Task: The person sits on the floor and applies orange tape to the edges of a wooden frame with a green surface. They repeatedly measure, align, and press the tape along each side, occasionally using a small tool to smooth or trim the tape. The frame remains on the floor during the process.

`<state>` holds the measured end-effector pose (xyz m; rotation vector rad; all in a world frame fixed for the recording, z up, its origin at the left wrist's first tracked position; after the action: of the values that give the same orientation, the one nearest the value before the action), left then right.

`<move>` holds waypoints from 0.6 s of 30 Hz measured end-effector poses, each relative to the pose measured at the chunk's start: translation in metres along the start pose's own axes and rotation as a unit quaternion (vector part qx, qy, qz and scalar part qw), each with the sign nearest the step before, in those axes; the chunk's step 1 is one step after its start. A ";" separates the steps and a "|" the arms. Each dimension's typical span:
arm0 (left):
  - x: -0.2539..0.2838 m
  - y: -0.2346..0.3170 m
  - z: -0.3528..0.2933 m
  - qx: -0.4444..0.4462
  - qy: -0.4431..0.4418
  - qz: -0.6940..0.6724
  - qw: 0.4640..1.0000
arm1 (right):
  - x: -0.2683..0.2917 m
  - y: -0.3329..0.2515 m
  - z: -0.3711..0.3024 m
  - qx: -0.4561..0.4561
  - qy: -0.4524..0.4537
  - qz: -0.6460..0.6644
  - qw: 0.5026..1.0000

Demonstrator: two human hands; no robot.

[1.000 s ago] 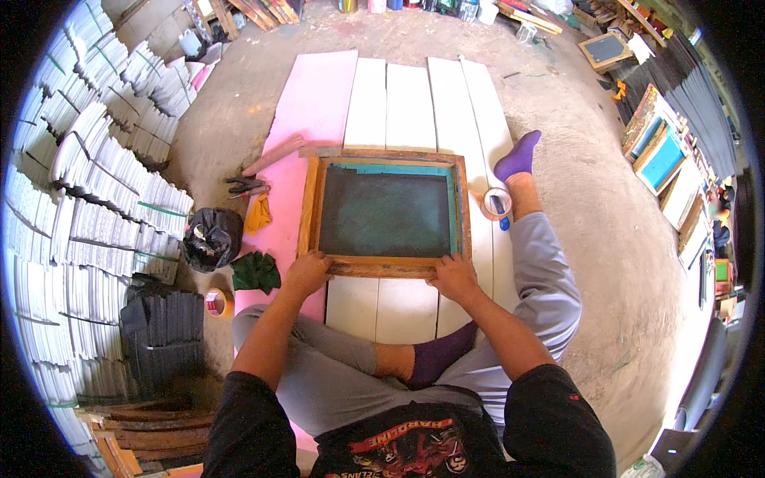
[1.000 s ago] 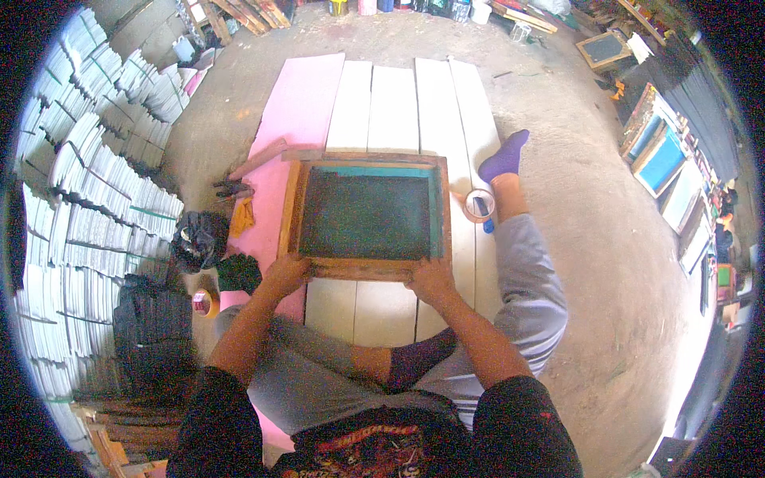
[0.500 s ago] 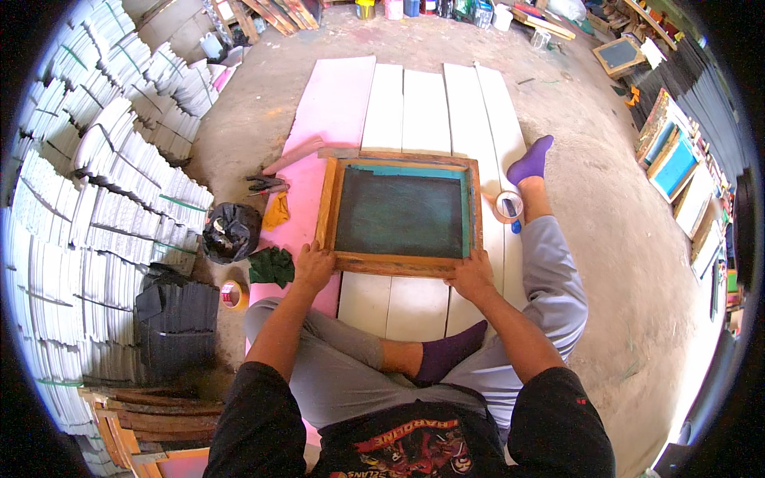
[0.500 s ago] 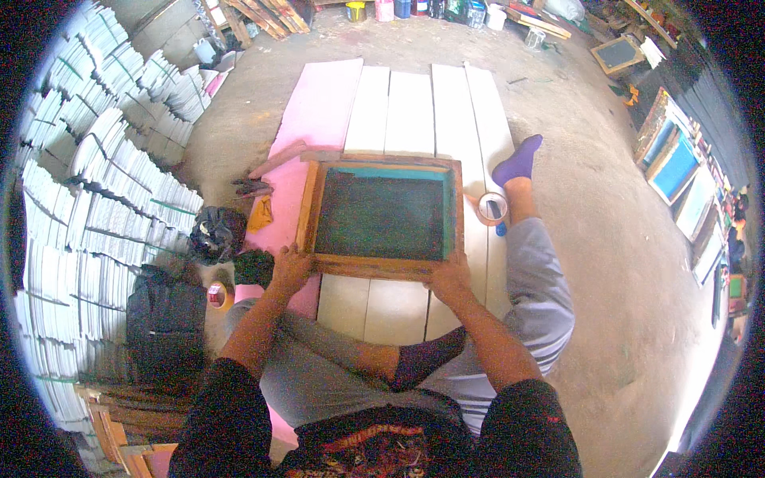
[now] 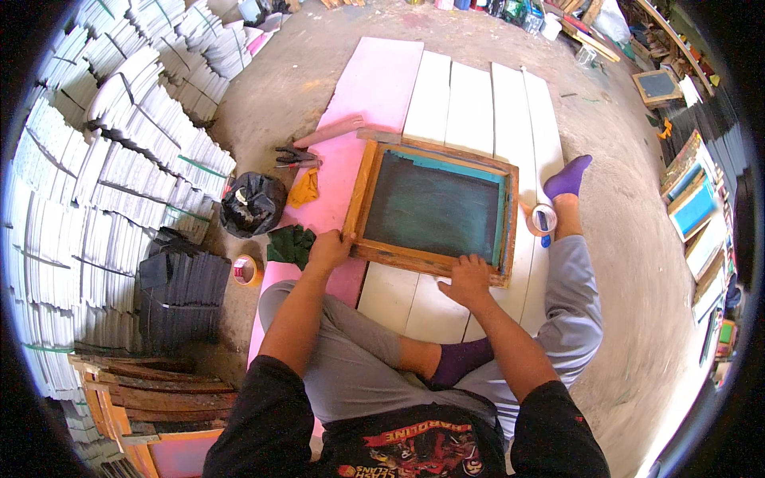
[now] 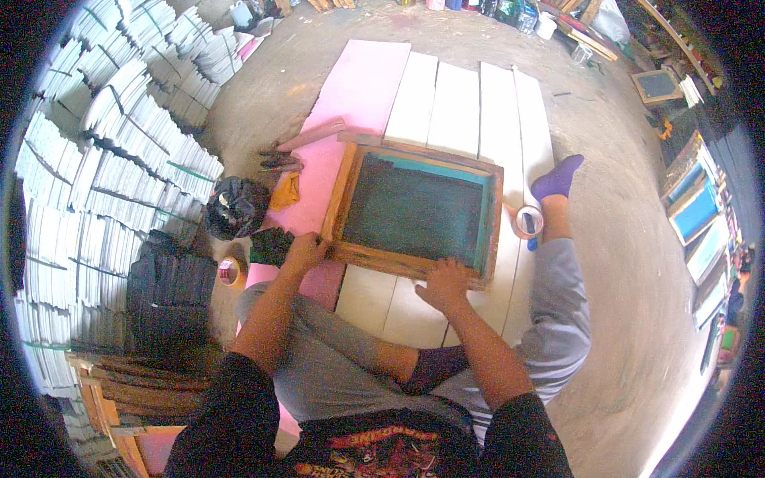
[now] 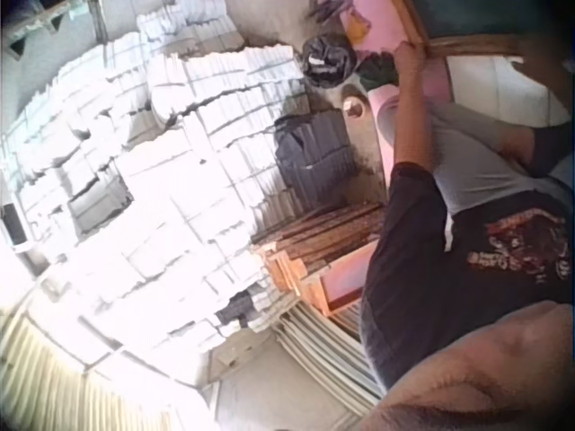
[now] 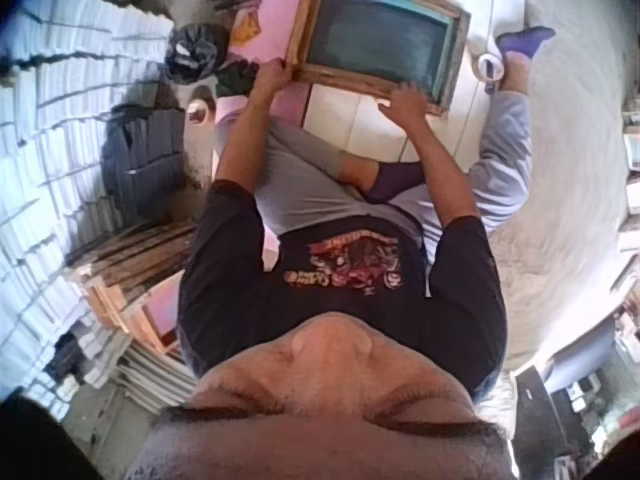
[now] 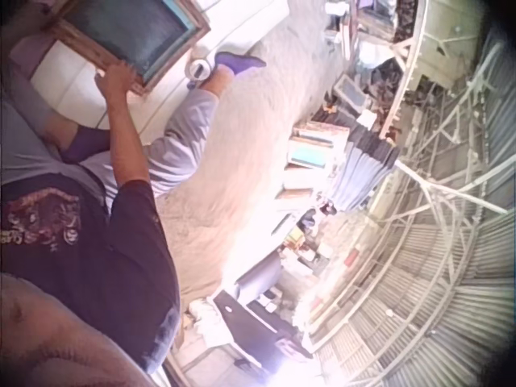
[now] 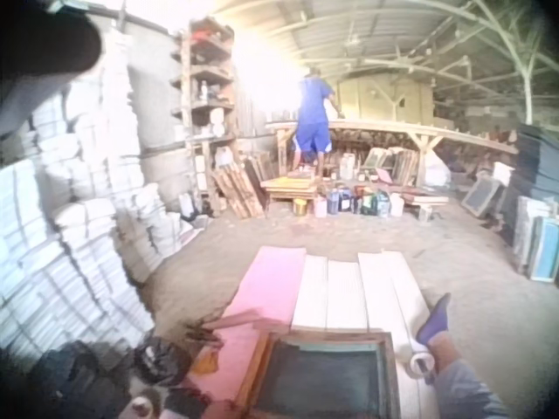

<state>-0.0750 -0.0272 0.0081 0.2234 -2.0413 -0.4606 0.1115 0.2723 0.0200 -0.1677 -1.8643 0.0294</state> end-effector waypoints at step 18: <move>0.007 0.008 0.011 0.012 -0.055 -0.003 0.998 | 0.009 -0.173 0.098 0.095 0.027 0.144 0.985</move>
<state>-0.0879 -0.0193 0.0123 0.2238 -2.1552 -0.4620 -0.0020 0.1083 0.0175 -0.3016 -1.7592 0.3975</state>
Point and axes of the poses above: each hand's wrist, its own z-axis towards the middle knuckle, its own x-axis out of the back of the hand, y = z × x, the point moved 2 cm from there along z, towards the middle knuckle, and after that the axes turned 4 degrees about -y, right-handed, at the moved point
